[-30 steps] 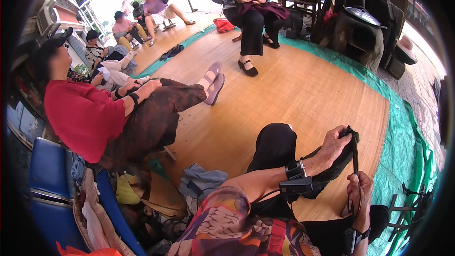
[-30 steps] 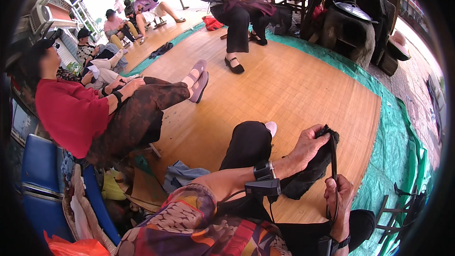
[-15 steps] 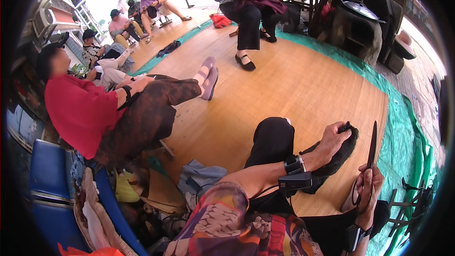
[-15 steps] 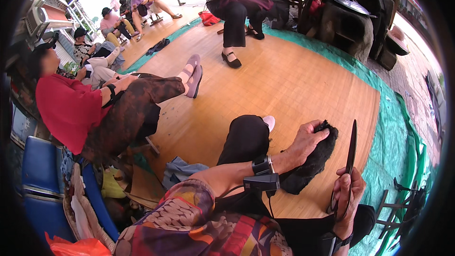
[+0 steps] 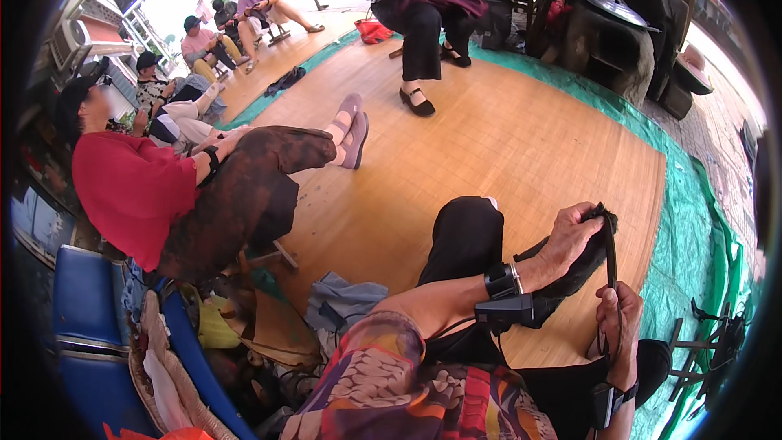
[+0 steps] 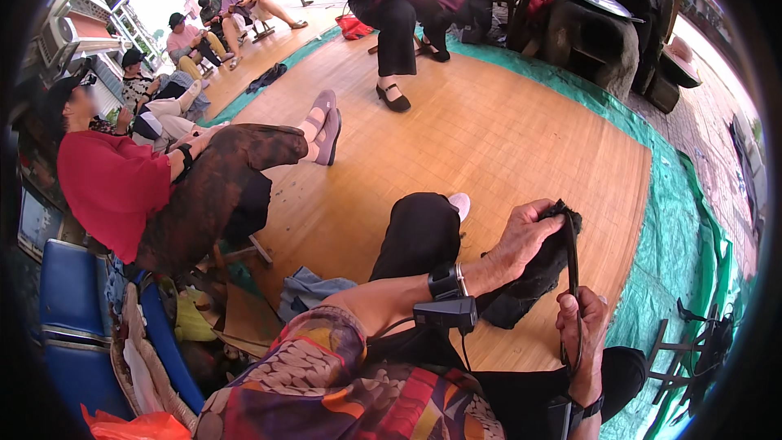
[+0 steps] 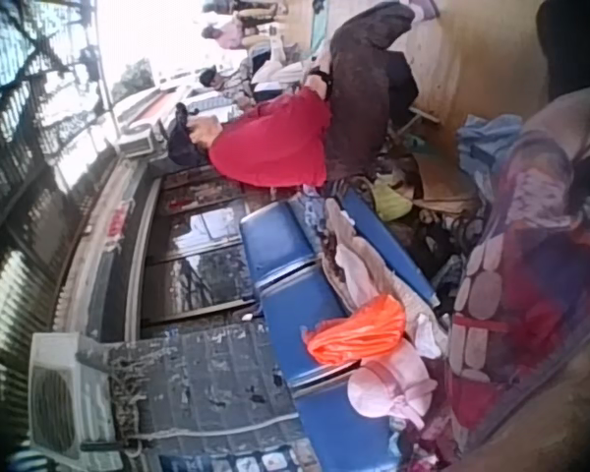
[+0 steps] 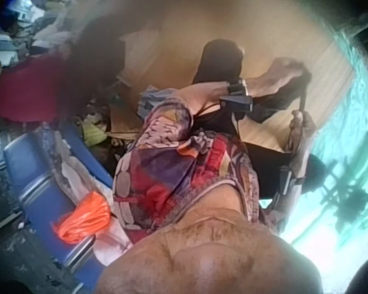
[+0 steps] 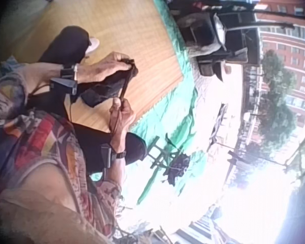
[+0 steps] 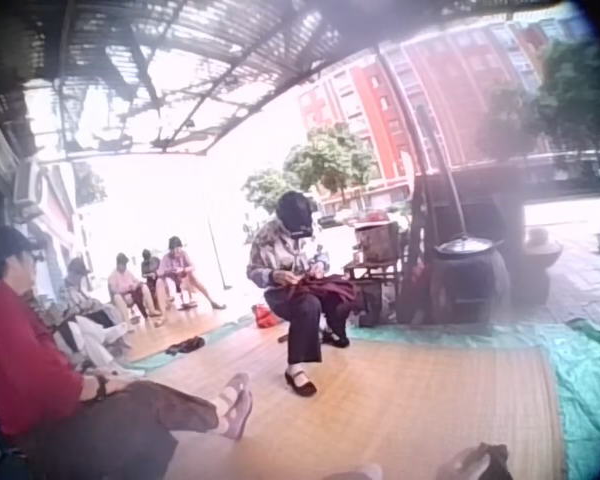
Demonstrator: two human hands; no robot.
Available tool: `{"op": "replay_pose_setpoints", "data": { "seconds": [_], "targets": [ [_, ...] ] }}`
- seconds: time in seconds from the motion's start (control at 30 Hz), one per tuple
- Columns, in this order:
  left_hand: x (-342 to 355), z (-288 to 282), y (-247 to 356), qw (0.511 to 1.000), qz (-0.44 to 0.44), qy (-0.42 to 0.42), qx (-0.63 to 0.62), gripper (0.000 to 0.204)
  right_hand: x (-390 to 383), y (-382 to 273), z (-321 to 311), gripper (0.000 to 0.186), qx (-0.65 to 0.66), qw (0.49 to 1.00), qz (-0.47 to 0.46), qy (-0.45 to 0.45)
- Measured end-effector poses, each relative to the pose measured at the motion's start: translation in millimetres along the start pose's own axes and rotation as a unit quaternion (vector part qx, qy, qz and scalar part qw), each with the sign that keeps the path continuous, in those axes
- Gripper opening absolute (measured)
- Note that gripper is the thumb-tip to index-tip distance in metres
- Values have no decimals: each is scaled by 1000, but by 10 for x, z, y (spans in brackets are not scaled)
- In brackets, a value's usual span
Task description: Trimming or preparing a piece of dark leather or heavy fabric using a sharp tool.
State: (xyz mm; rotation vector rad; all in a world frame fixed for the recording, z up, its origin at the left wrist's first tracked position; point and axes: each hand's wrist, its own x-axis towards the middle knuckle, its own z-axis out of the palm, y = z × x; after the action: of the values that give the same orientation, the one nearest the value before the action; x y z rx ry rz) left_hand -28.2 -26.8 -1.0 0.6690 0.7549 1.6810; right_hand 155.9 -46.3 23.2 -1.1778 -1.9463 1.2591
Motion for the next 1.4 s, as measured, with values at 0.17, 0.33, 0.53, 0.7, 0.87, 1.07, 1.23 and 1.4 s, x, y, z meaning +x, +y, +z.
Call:
{"op": "replay_pose_setpoints", "data": {
  "seconds": [0.17, 0.33, 0.53, 0.7, 0.87, 1.07, 1.23, 1.4],
  "targets": [
    [3, 0, 8, 999, -47, -7, -9, 9, -34, -203, -38, 53, 88, 996, -10, 17],
    [-11, 18, 75, 998, -43, 4, -35, 8, -4, -130, -44, 51, 37, 998, 40, 5],
    [-35, -4, 71, 1000, -8, 15, 2, 9, 0, -107, -1, 51, 5, 999, 41, 20],
    [7, 23, -7, 999, -5, -6, 45, 10, -27, -27, -45, 57, -44, 999, 1, 14],
    [-66, -33, 121, 999, -14, 13, -50, 11, 8, -155, 23, 59, -20, 999, 28, -2],
    [6, -18, 151, 999, -35, 18, -27, 13, 16, -169, -80, 53, 18, 999, 31, -9],
    [-7, 26, 132, 999, -41, 12, -25, 13, -24, -234, -131, 53, 29, 999, 27, -26],
    [-30, 23, 97, 999, -28, 17, 14, 13, -15, -246, -130, 53, -10, 998, 44, -42]
  ]
}}
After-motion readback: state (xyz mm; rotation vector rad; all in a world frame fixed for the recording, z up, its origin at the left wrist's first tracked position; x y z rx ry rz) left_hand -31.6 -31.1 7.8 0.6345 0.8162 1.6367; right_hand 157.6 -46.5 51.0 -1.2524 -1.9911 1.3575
